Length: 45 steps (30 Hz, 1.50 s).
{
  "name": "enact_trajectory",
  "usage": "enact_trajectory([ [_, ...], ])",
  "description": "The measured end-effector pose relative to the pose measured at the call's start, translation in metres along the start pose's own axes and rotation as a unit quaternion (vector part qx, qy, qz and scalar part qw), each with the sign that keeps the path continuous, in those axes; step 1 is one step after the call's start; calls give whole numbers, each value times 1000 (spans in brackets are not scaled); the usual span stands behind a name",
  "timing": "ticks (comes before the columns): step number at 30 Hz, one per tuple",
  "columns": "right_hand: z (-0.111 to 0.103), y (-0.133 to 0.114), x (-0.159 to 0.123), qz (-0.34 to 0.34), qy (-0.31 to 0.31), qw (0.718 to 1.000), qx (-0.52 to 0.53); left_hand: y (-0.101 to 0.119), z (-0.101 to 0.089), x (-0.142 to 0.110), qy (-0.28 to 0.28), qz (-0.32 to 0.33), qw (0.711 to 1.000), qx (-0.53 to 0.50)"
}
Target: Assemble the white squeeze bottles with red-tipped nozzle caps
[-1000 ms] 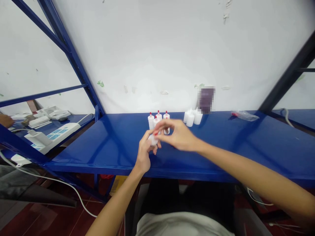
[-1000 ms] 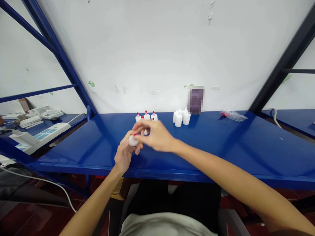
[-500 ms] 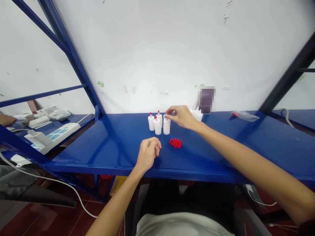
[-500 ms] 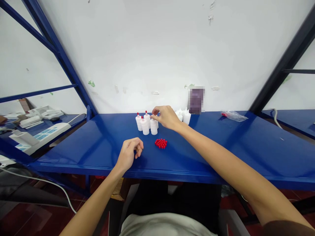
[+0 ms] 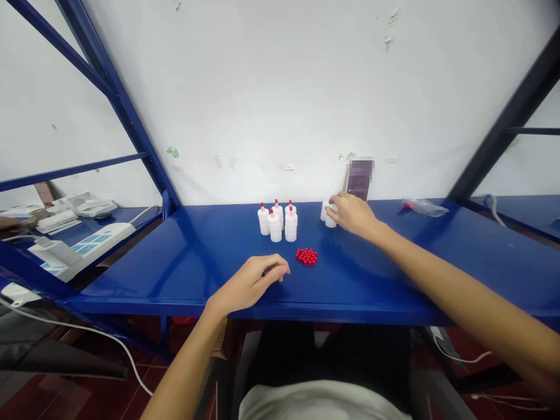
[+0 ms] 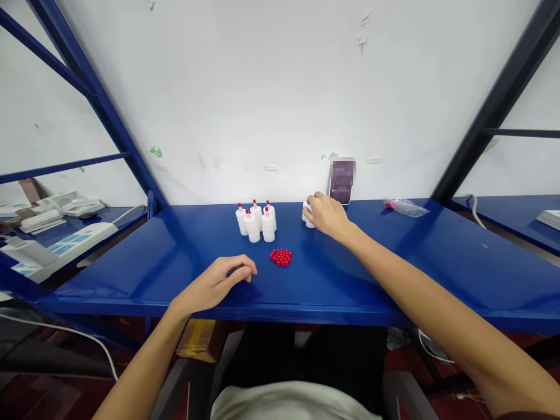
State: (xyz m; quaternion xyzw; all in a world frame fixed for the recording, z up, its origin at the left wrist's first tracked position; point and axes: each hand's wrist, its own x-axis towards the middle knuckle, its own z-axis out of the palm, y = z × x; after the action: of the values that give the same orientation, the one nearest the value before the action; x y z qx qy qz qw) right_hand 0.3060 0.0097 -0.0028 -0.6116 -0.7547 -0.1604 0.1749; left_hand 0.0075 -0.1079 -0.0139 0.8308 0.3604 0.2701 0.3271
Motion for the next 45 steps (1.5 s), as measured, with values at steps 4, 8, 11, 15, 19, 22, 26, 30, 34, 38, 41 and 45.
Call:
enact_trajectory([
  [4, 3, -6, -4, -11, 1, 1000, 14, -5, -12, -6, -8, 8, 999, 30],
  [8, 4, -16, -12, -59, 20, 994, 89, -15, -13, -6, 31, 37, 997, 54],
  [11, 4, -29, -17, -101, 32, 981, 161, -21, -11, -6, 87, 81, 989, 90],
  [15, 3, -46, -24, -162, 36, 961, 219, -25, -9, -3, 161, 61, 973, 152],
  [19, 1, -59, -26, -215, 38, 947, 234, -25, -9, 0, 195, 17, 966, 167],
  [22, 1, -68, -24, -246, 35, 936, 249, -25, -8, 1, 242, -21, 965, 99],
  [26, 2, -85, -21, -271, 26, 914, 300, -26, -10, 2, 280, -62, 958, 6],
  [30, -4, -98, -22, -253, 1, 878, 406, -28, -13, 2, 319, -38, 943, 84],
  [34, -8, -88, -20, -148, 88, 882, 439, -29, -10, 3, 343, -78, 935, 34],
  [38, 2, -68, -12, -104, 38, 915, 387, -29, 3, 9, 286, -61, 956, -14],
  [41, 13, -63, -9, -143, -82, 903, 396, -31, 13, 15, 231, -52, 971, -42],
  [45, 19, -69, -8, -160, -97, 897, 401, -34, 21, 20, 178, -37, 980, -85],
])
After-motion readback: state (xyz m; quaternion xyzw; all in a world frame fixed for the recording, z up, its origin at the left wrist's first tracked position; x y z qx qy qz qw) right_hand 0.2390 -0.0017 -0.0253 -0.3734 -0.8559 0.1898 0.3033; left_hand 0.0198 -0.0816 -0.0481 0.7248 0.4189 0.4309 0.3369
